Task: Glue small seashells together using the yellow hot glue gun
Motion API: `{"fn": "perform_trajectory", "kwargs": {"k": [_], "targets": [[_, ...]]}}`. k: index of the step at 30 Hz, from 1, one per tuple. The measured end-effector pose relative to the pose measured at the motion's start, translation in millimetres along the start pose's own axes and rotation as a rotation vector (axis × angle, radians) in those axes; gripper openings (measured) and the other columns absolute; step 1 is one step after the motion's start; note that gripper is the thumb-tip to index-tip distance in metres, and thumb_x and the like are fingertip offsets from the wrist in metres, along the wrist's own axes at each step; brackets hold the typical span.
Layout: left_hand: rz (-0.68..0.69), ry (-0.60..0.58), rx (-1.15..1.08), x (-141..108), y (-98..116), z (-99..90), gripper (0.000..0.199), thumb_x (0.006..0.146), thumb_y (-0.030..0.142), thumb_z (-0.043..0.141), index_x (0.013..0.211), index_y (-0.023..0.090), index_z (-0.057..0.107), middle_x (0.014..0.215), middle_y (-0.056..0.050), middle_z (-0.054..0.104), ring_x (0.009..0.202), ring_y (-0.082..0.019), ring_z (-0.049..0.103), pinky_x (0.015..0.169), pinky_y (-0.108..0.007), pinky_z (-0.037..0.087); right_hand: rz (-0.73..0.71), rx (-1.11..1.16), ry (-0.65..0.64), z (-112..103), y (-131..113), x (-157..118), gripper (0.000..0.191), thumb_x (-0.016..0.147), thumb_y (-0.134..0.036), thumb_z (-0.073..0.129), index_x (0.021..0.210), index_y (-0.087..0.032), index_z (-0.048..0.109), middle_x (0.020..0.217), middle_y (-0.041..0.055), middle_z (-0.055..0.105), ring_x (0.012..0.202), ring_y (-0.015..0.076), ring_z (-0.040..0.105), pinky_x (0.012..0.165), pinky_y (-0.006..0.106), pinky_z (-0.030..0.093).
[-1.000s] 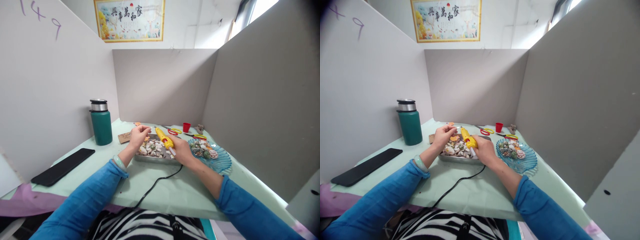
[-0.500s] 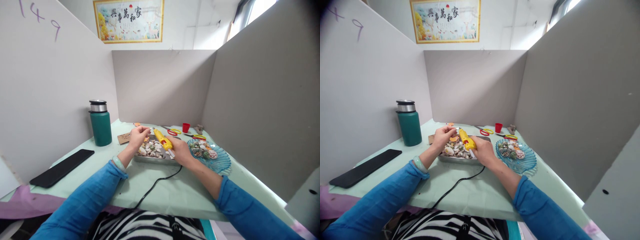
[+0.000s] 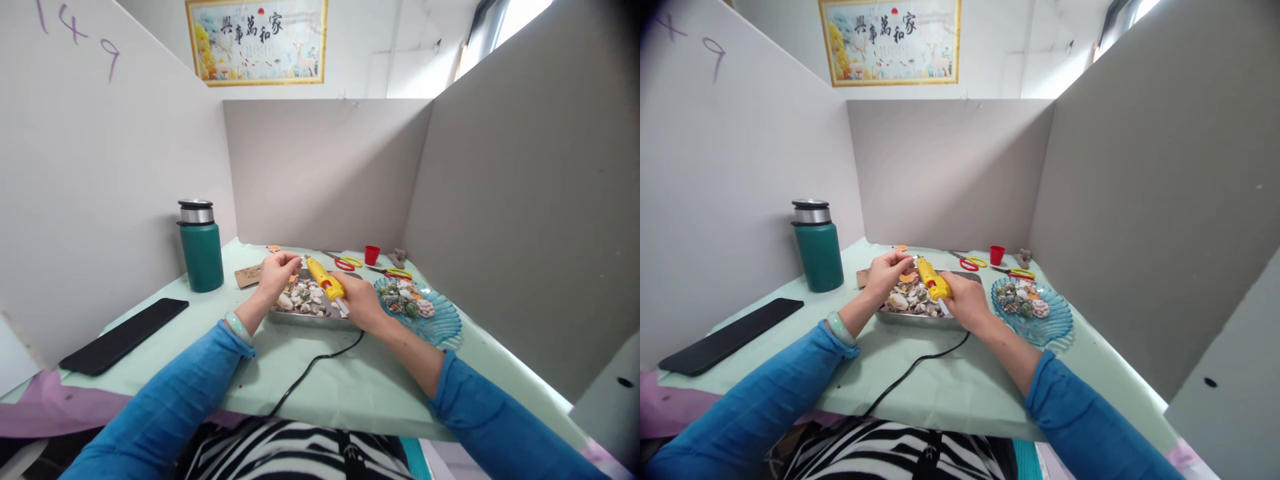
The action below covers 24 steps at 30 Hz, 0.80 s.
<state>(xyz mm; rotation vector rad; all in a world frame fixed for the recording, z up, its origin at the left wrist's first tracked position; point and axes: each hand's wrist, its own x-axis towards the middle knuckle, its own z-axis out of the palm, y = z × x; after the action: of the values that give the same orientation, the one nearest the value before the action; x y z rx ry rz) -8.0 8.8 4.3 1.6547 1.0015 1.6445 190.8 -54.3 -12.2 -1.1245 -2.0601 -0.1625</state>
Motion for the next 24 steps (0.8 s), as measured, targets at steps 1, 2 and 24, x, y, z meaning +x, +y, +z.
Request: {"fn": "perform_trajectory", "kwargs": {"k": [1, 2, 24], "targets": [[-0.002, 0.004, -0.003, 0.2, 0.2, 0.0, 0.026, 0.067, 0.038, 0.067, 0.075, 0.013, 0.066, 0.067, -0.005, 0.067, 0.057, -0.012, 0.058, 0.054, -0.022, 0.044, 0.000, -0.001, 0.000, 0.0, -0.1, -0.1, 0.035, 0.077, -0.018, 0.054, 0.112, -0.022, 0.058, 0.098, 0.0033, 0.068, 0.085, 0.0191, 0.062, 0.069, 0.025, 0.041], [-0.005, 0.009, -0.009, 0.4, 0.6, 0.1, 0.026, 0.067, 0.038, 0.067, 0.074, 0.013, 0.066, 0.067, -0.005, 0.067, 0.058, -0.012, 0.059, 0.054, -0.022, 0.044, 0.000, 0.001, 0.000, 0.0, -0.2, -0.2, 0.035, 0.078, -0.018, 0.054, 0.112, -0.022, 0.059, 0.098, 0.0032, 0.068, 0.085, 0.0189, 0.061, 0.069, 0.025, 0.041], [-0.014, 0.018, 0.003, -1.7, 7.3, 0.2, 0.024, 0.067, 0.037, 0.067, 0.074, 0.014, 0.066, 0.068, -0.005, 0.067, 0.057, -0.012, 0.058, 0.054, -0.022, 0.044, 0.040, -0.031, 0.042, -2.2, -2.0, -0.4, 0.034, 0.074, -0.016, 0.053, 0.108, -0.022, 0.059, 0.091, 0.0031, 0.068, 0.078, 0.0187, 0.060, 0.064, 0.025, 0.039]]}}
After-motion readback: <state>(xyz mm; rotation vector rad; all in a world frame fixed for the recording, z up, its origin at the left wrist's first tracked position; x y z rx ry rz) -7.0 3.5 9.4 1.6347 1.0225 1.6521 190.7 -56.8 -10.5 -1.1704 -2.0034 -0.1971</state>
